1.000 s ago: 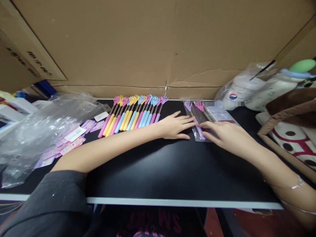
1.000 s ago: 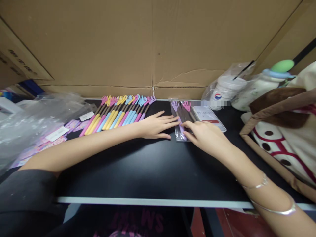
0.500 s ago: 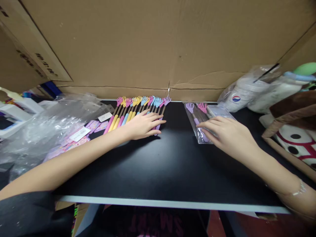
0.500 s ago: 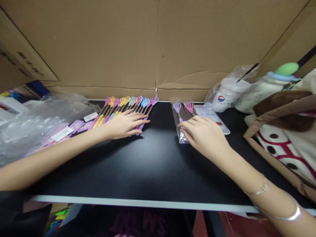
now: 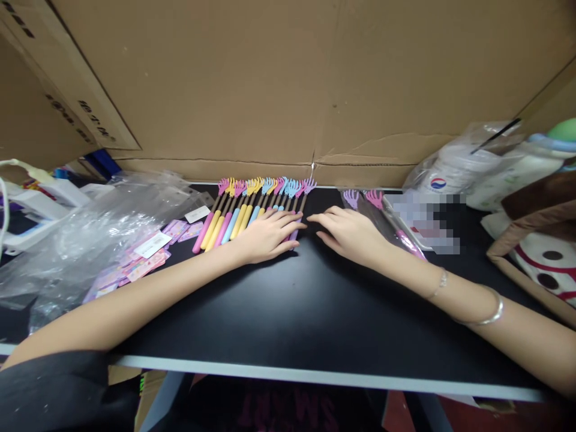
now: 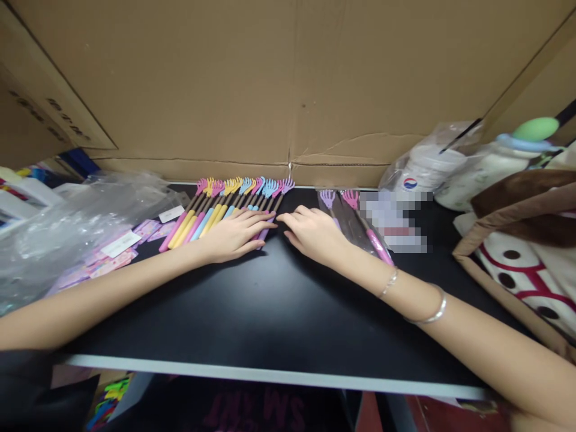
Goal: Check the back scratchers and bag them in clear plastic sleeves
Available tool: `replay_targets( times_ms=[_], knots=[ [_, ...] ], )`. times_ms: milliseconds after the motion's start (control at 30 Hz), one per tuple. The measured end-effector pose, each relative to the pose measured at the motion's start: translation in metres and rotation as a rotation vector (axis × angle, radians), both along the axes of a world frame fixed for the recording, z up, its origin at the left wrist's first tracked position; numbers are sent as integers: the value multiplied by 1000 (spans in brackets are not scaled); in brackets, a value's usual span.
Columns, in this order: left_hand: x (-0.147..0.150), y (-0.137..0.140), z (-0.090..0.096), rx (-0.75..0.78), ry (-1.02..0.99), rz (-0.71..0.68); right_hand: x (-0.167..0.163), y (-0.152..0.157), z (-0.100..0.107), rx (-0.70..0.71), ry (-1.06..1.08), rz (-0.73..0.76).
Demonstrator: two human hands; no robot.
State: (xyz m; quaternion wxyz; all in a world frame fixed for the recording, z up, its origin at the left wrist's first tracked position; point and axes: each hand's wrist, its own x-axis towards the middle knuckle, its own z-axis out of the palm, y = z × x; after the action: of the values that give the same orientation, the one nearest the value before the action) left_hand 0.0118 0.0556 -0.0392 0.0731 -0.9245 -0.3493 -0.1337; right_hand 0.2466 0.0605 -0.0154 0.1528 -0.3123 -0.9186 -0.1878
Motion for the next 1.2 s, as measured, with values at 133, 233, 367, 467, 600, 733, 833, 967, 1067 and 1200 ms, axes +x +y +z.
replay_targets(
  times_ms=[133,233,367,467,600,733,833,967,1067,1200],
  knots=[
    [0,-1,0,18,-59,10,-7,0,-16,-48,-7,9],
    [0,-2,-1,51,-66,32,-8,-2,-23,-56,-13,13],
    [-1,-3,0,84,-46,36,-7,-4,-23,-74,11,-11],
    [0,-5,1,98,-18,4,-6,-4,-22,-98,38,-39],
    [2,-7,3,81,7,-65,-4,-4,-21,-138,71,-53],
    [3,-7,2,43,27,-91,-2,-3,-24,-159,88,-28],
    [2,-6,1,40,29,-89,-2,-2,-26,-173,95,-25],
    [0,-6,2,76,67,-121,-1,-1,-27,-171,94,-8],
    [-3,-9,11,121,119,-134,0,-2,-27,-164,77,-3],
    [-15,-9,29,195,130,-67,0,-3,-27,-154,45,-15]
  ],
)
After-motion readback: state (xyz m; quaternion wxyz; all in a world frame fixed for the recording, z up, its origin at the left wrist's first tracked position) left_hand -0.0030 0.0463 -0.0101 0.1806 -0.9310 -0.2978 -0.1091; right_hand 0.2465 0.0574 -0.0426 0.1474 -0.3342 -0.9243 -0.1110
